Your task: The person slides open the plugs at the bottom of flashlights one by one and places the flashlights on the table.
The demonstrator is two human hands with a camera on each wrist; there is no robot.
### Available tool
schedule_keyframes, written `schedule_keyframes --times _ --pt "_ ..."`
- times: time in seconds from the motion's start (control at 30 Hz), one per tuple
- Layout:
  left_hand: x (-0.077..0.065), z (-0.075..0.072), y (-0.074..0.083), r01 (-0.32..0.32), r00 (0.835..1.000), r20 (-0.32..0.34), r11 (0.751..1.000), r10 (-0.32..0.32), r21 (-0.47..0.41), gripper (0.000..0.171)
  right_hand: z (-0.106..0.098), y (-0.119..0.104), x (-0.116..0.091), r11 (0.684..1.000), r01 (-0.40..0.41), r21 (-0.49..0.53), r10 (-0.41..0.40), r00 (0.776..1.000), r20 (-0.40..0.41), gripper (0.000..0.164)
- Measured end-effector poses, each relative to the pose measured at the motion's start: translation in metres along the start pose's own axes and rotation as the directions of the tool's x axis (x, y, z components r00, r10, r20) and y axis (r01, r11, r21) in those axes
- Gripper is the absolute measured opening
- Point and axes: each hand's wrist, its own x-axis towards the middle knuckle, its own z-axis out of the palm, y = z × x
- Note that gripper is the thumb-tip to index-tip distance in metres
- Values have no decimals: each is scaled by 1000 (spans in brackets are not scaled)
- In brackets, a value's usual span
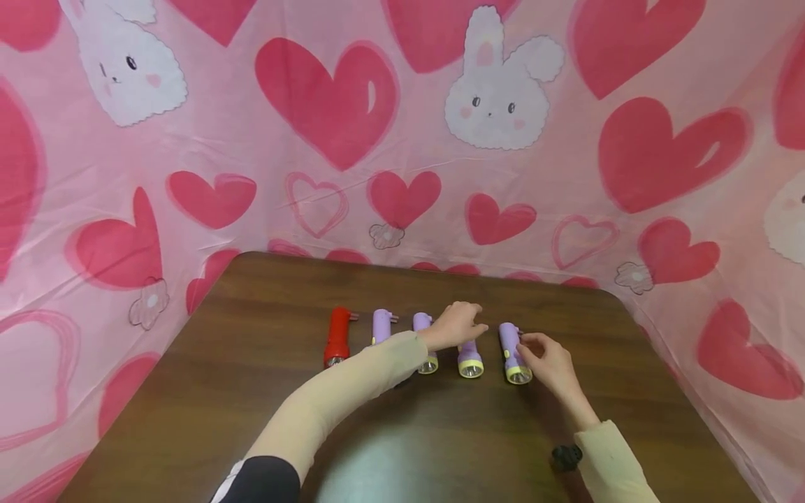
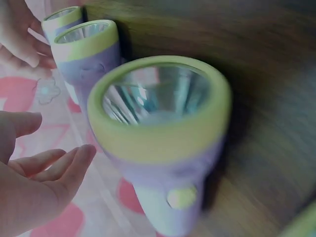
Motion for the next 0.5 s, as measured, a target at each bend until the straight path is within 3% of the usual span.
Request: schedule_keyframes --times 0.2,0.33,0.5 --pt "-19 -14 -14 -40 998 -41 998 42 58 44 2 -2 -2 990 130 -48 -133 989 -67 33" --pt "-31 -23 -24 -25 999 -39 998 27 56 46 2 -4 -5 981 185 -64 -191 976 -101 32" --pt "-45 -31 -36 -7 997 -73 998 11 59 48 4 -8 -6 953 281 -114 -298 940 -166 27"
